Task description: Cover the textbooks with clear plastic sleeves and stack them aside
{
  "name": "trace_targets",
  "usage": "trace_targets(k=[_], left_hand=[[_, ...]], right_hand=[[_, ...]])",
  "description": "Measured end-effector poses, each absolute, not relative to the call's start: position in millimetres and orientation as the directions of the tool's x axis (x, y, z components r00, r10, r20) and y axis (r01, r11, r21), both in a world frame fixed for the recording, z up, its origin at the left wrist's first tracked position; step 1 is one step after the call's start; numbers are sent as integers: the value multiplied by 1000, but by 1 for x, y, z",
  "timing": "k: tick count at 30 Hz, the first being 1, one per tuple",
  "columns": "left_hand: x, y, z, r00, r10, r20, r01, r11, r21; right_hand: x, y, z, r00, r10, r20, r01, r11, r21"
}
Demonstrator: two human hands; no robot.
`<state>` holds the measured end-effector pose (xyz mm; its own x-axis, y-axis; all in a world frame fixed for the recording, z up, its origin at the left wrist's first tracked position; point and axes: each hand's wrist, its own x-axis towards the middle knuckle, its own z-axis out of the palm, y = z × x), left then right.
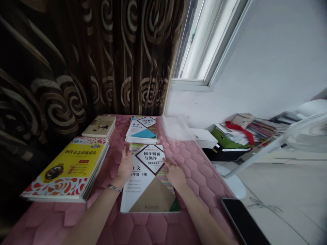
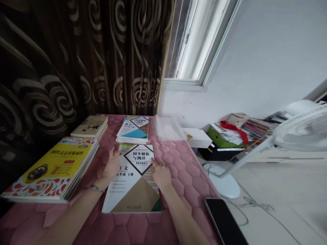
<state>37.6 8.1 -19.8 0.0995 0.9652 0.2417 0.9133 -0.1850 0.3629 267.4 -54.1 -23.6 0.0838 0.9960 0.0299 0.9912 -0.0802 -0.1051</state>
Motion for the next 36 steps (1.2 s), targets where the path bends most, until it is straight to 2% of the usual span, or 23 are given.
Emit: trace_targets(k=[3,6,11,17,18,21,23,28,32,36], left_hand=[[42,4,-13,143,961,236,967,-186,172],[41,5,-9,196,953,231,973,-218,76],[42,7,-6,252,936,245,960,-274,57],[109,-36,-17,575,810,115,802,-586,114],[121,-45,-21,607,787,112,770,-617,160],[136,-59,-32,586,805,86,771,-587,248],[129,-56,-36,522,846,107,806,-530,264],[79,-34,-39,335,933,134,914,-356,195],[48,-30,-39,280,945,167,945,-302,125],[41,-34,-41,254,947,198,950,-283,132]], right_hand=[[268,-56,-25,87,995,50,990,-81,-112],[266,-56,-24,99,994,40,990,-94,-104],[263,-56,-22,103,994,22,992,-101,-75],[263,-56,-24,79,997,14,995,-78,-62],[264,-56,-25,72,997,11,996,-71,-60],[265,-56,-28,62,998,13,997,-61,-45],[265,-56,-30,63,998,25,997,-62,-38],[262,-55,-32,82,996,37,996,-80,-34],[261,-56,-31,96,995,31,995,-95,-32],[260,-58,-23,96,995,30,995,-95,-28]])
